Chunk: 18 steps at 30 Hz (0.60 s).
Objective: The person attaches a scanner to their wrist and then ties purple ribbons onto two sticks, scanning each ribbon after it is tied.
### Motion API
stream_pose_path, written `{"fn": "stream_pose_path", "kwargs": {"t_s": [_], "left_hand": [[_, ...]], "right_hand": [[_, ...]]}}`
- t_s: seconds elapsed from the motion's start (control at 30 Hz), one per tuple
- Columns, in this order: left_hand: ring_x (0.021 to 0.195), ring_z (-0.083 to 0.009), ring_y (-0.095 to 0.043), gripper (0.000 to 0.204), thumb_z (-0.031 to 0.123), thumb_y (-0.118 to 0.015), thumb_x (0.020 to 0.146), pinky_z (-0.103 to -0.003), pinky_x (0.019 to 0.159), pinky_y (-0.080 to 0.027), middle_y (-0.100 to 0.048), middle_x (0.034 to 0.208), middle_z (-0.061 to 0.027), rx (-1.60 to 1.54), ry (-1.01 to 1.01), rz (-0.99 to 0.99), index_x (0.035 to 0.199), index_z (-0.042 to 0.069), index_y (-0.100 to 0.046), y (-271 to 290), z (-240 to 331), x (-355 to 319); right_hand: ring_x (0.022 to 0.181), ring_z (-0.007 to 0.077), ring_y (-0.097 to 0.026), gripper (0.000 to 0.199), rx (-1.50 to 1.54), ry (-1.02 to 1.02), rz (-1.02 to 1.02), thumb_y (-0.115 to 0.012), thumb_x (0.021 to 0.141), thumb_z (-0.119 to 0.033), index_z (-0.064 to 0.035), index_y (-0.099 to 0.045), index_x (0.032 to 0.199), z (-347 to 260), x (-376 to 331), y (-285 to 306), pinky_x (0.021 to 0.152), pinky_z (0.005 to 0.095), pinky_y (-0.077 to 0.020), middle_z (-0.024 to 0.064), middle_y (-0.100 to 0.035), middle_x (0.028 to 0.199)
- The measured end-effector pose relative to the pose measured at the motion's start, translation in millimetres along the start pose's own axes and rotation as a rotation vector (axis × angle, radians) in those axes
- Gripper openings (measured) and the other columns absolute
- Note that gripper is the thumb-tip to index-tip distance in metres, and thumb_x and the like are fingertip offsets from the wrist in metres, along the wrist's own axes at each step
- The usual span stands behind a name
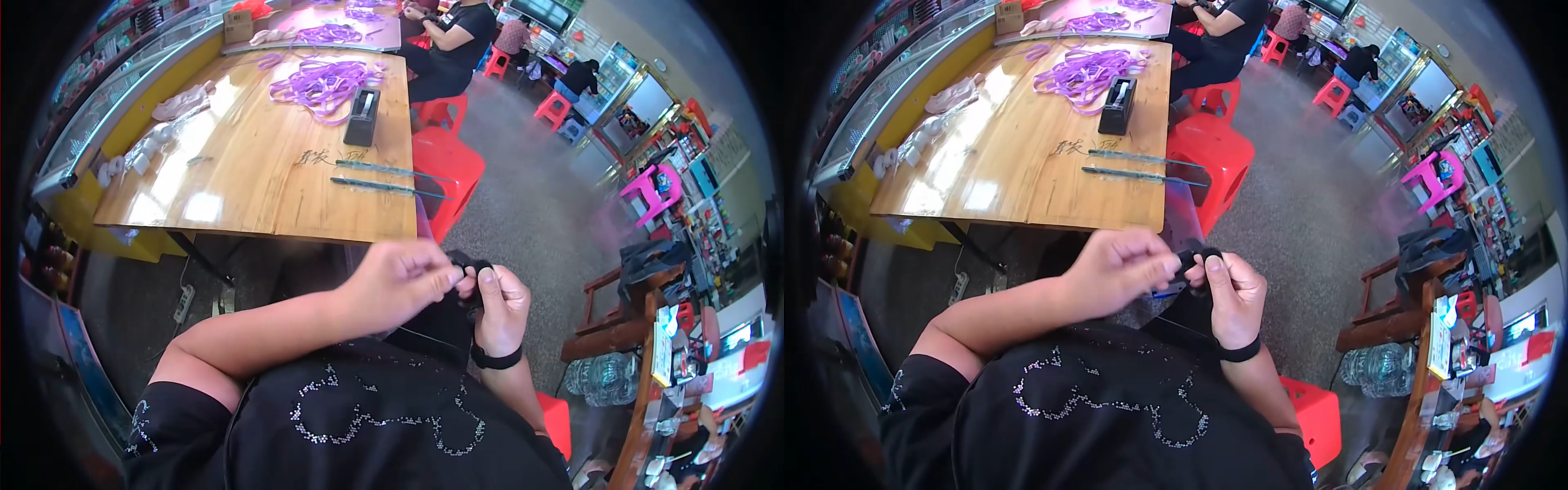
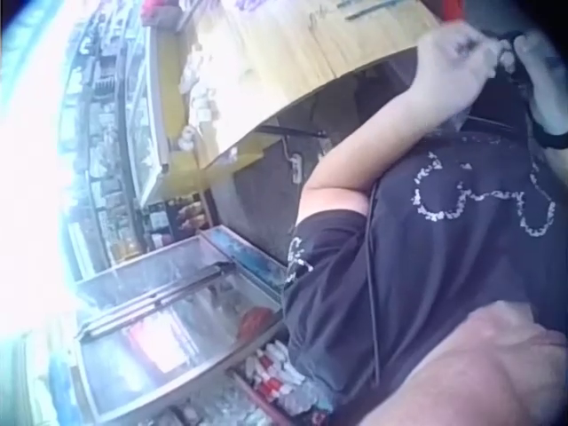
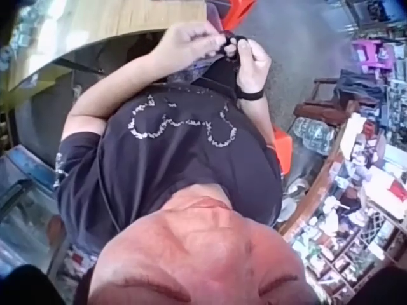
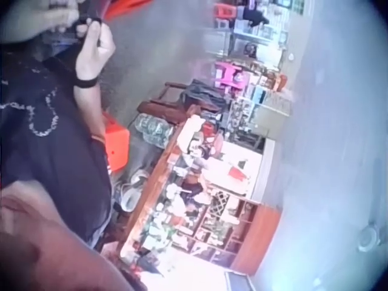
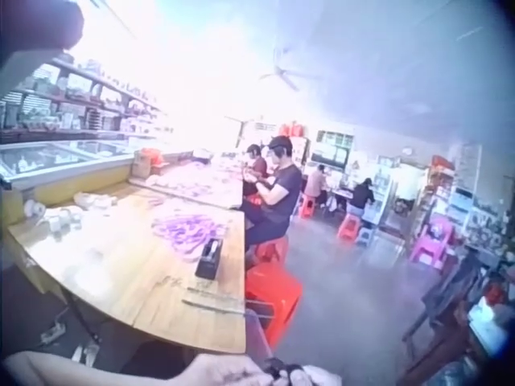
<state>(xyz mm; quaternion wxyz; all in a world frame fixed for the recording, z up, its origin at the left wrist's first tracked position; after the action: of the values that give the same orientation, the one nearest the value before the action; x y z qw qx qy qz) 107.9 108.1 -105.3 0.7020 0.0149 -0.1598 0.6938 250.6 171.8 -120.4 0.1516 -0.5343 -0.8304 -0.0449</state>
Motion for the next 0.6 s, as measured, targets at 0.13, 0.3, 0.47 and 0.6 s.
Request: {"fn": "stream_pose_path", "kwargs": {"t_s": [0.13, 0.3, 0.47, 0.6], "left_hand": [[0.062, -0.0062, -0.053, 0.014, 0.005, -0.057, 0.087, -0.027, 0.054, -0.045, -0.057, 0.069, -0.0024, 0.343, -0.14, -0.016, 0.099, -0.003, -0.058, -7.2, -14.1, -6.9], [0.065, -0.0094, -0.055, 0.022, 0.004, -0.052, 0.089, -0.029, 0.058, -0.047, -0.057, 0.072, -0.0008, 0.527, -0.219, -0.117, 0.109, -0.003, -0.058, -5.6, -21.5, 1.1], [0.06, -0.0037, -0.044, 0.024, 0.023, -0.055, 0.092, -0.022, 0.054, -0.039, -0.052, 0.064, 0.0027, -0.275, 0.274, 0.139, 0.083, 0.003, -0.064, 9.7, -2.7, 15.2], [0.069, -0.0036, -0.047, 0.024, 0.022, -0.053, 0.093, -0.021, 0.063, -0.041, -0.057, 0.078, 0.0019, -0.594, 0.116, 0.22, 0.103, 0.004, -0.066, 6.8, 11.9, 18.2]], "right_hand": [[0.071, 0.0094, -0.049, 0.015, -0.192, 0.254, -0.081, -0.052, 0.088, -0.006, 0.0019, -0.06, 0.078, -16.3, 3.2, -8.8, 0.063, 0.0251, -0.039, 0.004, -0.055, 0.073], [0.071, 0.0227, -0.049, 0.014, -0.626, 0.57, -0.162, -0.066, 0.074, -0.001, -0.0017, -0.052, 0.07, -40.0, -13.8, -30.0, 0.066, 0.0324, -0.0395, 0.0074, -0.05, 0.071], [0.077, 0.0269, -0.049, 0.016, -0.594, 0.655, -0.245, -0.067, 0.07, -0.001, -0.0027, -0.051, 0.069, -42.3, -14.8, -44.9, 0.069, 0.0352, -0.0404, 0.0092, -0.053, 0.076], [0.078, 0.0267, -0.05, 0.013, -0.553, 0.636, -0.288, -0.067, 0.07, -0.002, -0.0023, -0.054, 0.072, -43.0, -5.4, -55.4, 0.07, 0.0343, -0.0409, 0.0101, -0.055, 0.079]]}}
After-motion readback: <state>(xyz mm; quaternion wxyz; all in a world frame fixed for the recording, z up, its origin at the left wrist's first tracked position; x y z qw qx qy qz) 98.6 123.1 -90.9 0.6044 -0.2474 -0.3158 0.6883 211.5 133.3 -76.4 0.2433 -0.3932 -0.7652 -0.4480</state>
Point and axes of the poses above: each hand's wrist, its own x-axis towards the middle knuckle, its own y-axis out of the back of the hand, z = x × y, the point moved 5 cm from there along x, towards the middle knuckle
